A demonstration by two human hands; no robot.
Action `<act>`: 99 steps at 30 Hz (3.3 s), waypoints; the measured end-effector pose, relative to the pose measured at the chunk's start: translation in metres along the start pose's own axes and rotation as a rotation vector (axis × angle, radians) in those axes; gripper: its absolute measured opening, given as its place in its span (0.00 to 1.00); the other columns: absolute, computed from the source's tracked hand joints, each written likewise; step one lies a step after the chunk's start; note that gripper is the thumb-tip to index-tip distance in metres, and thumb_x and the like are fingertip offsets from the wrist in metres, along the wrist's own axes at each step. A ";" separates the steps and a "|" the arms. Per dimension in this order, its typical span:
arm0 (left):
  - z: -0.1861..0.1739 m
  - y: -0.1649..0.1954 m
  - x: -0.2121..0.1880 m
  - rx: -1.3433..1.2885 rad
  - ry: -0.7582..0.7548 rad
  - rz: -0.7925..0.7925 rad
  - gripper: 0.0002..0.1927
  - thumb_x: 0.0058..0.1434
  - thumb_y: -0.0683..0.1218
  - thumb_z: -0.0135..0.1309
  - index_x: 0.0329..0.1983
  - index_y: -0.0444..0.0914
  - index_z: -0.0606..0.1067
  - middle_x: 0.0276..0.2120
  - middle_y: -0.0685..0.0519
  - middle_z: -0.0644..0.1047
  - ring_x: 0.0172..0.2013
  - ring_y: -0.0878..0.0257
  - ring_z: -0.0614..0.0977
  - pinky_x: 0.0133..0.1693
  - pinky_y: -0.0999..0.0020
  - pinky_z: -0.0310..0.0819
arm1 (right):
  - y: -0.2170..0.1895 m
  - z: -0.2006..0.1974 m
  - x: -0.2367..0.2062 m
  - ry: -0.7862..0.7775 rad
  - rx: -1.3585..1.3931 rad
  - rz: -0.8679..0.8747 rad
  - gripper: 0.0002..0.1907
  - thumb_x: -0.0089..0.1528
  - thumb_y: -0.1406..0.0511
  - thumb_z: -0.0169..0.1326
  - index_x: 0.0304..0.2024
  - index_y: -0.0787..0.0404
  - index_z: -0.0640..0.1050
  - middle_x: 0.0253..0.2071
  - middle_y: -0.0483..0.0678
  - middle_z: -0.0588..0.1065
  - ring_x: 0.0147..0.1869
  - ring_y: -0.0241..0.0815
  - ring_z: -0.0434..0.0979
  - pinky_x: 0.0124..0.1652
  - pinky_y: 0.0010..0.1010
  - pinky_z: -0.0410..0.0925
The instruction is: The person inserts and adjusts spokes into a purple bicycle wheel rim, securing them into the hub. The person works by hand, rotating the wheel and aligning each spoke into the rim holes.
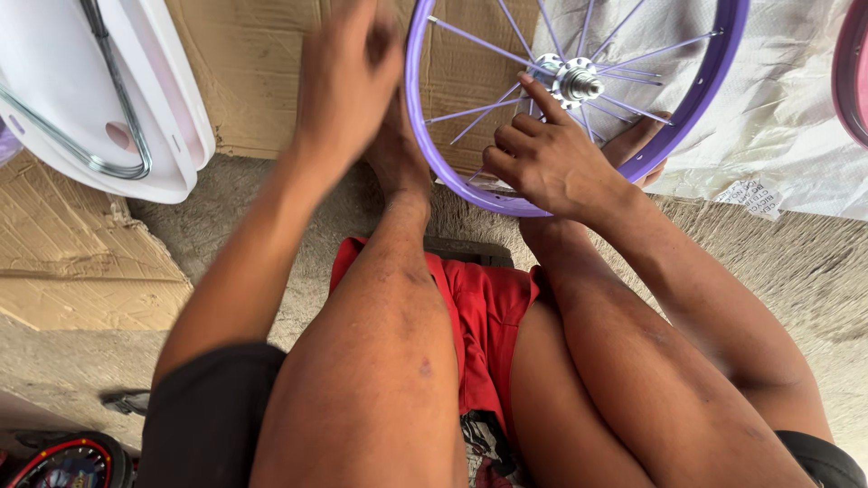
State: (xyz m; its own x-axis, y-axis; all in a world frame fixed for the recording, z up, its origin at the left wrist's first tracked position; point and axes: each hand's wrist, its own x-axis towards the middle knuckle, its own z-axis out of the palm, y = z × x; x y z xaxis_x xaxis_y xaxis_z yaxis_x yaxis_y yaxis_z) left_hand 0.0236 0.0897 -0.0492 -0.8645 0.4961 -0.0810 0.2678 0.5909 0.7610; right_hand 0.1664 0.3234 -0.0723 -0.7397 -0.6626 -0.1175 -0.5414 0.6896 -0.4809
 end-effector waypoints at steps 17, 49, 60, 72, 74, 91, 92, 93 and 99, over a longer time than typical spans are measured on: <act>0.030 -0.029 -0.060 -0.785 -0.087 -0.297 0.14 0.72 0.39 0.58 0.58 0.31 0.76 0.41 0.50 0.83 0.42 0.63 0.85 0.50 0.68 0.82 | 0.007 -0.044 0.020 0.307 0.532 0.476 0.04 0.71 0.68 0.61 0.43 0.62 0.79 0.36 0.50 0.76 0.35 0.49 0.76 0.42 0.45 0.68; 0.068 0.001 -0.072 -0.538 -0.259 -0.331 0.07 0.60 0.35 0.65 0.40 0.31 0.79 0.36 0.51 0.83 0.36 0.68 0.86 0.38 0.74 0.83 | 0.043 0.005 -0.013 0.115 0.068 0.162 0.04 0.71 0.61 0.60 0.41 0.51 0.80 0.33 0.41 0.70 0.44 0.42 0.76 0.78 0.58 0.49; 0.075 0.003 -0.069 -0.447 -0.264 -0.298 0.06 0.59 0.34 0.64 0.39 0.31 0.80 0.34 0.52 0.82 0.35 0.68 0.86 0.37 0.74 0.83 | 0.045 0.006 -0.018 0.142 0.085 0.175 0.06 0.71 0.61 0.59 0.40 0.54 0.79 0.33 0.42 0.71 0.44 0.40 0.78 0.78 0.59 0.50; 0.079 0.000 -0.074 -0.464 -0.309 -0.286 0.06 0.61 0.36 0.65 0.41 0.32 0.80 0.35 0.51 0.83 0.36 0.67 0.86 0.39 0.74 0.83 | 0.045 0.010 -0.021 0.131 0.072 0.189 0.08 0.71 0.61 0.59 0.37 0.54 0.79 0.32 0.42 0.71 0.42 0.38 0.78 0.78 0.58 0.51; 0.080 0.001 -0.075 -0.579 -0.321 -0.375 0.06 0.62 0.36 0.63 0.42 0.31 0.80 0.36 0.51 0.84 0.38 0.68 0.86 0.41 0.75 0.83 | 0.045 0.010 -0.021 0.131 0.066 0.184 0.08 0.71 0.60 0.59 0.37 0.54 0.79 0.32 0.42 0.72 0.42 0.38 0.78 0.78 0.58 0.51; 0.089 0.000 -0.075 -0.570 -0.373 -0.402 0.06 0.60 0.35 0.64 0.40 0.30 0.81 0.33 0.51 0.85 0.36 0.69 0.86 0.39 0.75 0.84 | 0.045 -0.001 -0.021 0.067 0.047 0.140 0.06 0.67 0.63 0.59 0.34 0.52 0.80 0.31 0.41 0.72 0.42 0.39 0.79 0.79 0.57 0.49; 0.089 0.000 -0.074 -0.556 -0.385 -0.400 0.06 0.60 0.36 0.64 0.40 0.30 0.81 0.33 0.50 0.85 0.36 0.69 0.87 0.39 0.75 0.84 | 0.046 -0.003 -0.021 0.042 0.051 0.142 0.06 0.66 0.63 0.59 0.33 0.52 0.80 0.30 0.41 0.72 0.43 0.39 0.79 0.78 0.57 0.49; 0.089 0.001 -0.074 -0.541 -0.398 -0.397 0.06 0.60 0.36 0.64 0.40 0.31 0.81 0.33 0.50 0.85 0.36 0.69 0.87 0.38 0.75 0.84 | 0.045 -0.004 -0.021 0.018 0.055 0.144 0.07 0.66 0.63 0.59 0.31 0.52 0.79 0.29 0.41 0.72 0.43 0.39 0.80 0.78 0.58 0.49; 0.087 0.001 -0.076 -0.552 -0.474 -0.361 0.07 0.61 0.38 0.65 0.42 0.32 0.81 0.35 0.50 0.85 0.38 0.68 0.88 0.41 0.75 0.86 | 0.044 -0.012 -0.021 -0.022 0.144 0.157 0.08 0.65 0.62 0.59 0.31 0.52 0.81 0.28 0.40 0.73 0.43 0.40 0.80 0.78 0.59 0.46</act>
State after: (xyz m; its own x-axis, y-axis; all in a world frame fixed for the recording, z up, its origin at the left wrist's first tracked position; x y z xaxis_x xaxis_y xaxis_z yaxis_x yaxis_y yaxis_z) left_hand 0.1270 0.1081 -0.0987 -0.5525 0.6246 -0.5519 -0.3485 0.4284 0.8337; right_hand 0.1529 0.3710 -0.0808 -0.8005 -0.5577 -0.2194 -0.3564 0.7374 -0.5738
